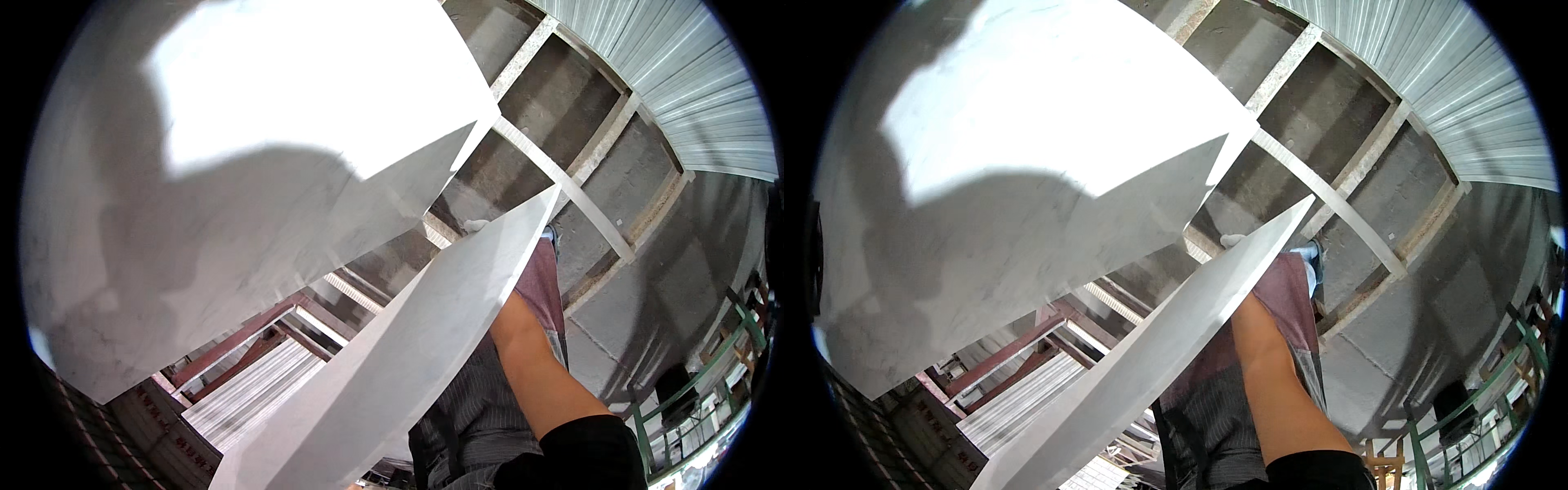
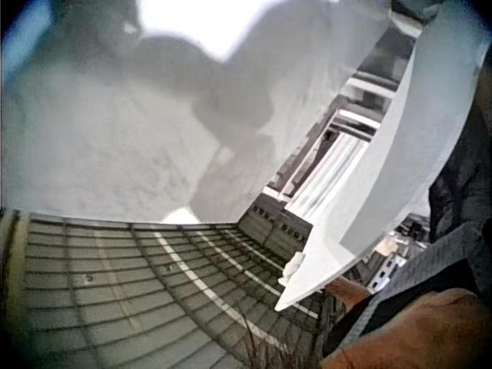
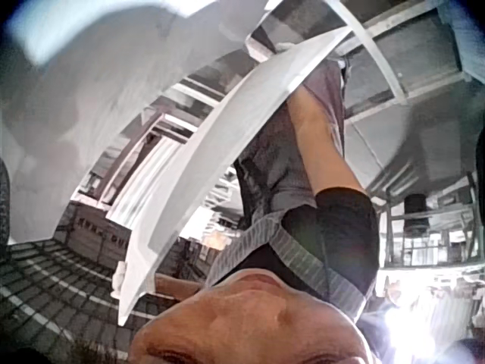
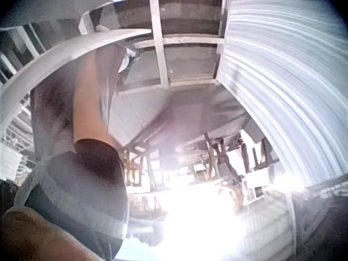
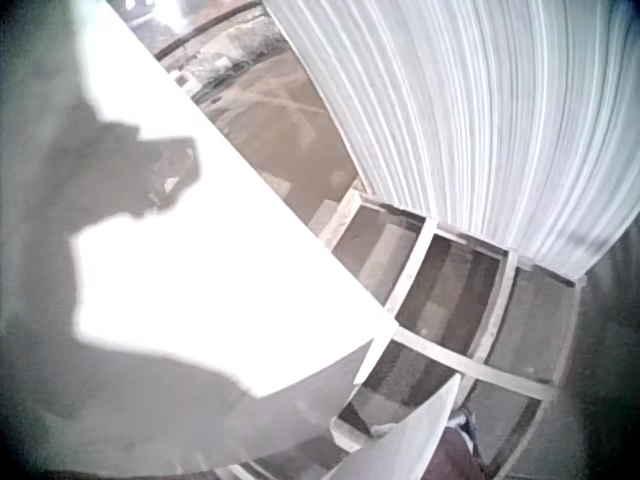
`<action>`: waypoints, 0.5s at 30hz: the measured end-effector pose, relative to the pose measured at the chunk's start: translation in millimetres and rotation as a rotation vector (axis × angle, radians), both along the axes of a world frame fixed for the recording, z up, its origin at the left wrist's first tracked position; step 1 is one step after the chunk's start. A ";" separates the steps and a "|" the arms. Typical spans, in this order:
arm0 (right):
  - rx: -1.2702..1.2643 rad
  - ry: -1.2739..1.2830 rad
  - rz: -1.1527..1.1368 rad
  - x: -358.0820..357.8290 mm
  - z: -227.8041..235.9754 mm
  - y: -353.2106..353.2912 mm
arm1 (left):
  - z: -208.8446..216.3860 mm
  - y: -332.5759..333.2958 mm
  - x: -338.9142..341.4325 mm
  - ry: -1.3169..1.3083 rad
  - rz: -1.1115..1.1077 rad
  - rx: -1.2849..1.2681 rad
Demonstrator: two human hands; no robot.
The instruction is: The person scrapes a large white stone slab with a metal tool, then wipes it with a cloth. They lift the slab and place it onto a metal rack among other slabs, then retrieve another slab and repeat the cleaning process.
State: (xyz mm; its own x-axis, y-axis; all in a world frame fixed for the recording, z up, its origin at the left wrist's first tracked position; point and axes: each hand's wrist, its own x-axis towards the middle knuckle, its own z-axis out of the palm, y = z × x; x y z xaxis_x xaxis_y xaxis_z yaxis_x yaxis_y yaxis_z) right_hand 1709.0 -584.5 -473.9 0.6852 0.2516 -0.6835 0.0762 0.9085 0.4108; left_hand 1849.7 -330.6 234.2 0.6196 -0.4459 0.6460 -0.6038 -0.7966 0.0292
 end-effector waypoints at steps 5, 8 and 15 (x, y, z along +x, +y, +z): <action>-0.197 0.395 -0.205 25.4 -9.9 24.6 | -3.0 -16.8 -5.6 -0.017 -0.035 0.045; -0.255 0.555 -0.294 25.9 -28.1 31.8 | -5.7 -27.7 -5.6 -0.023 -0.061 0.071; -0.291 0.692 -0.365 44.5 -41.9 31.3 | -3.7 -47.2 -10.7 -0.042 -0.109 0.127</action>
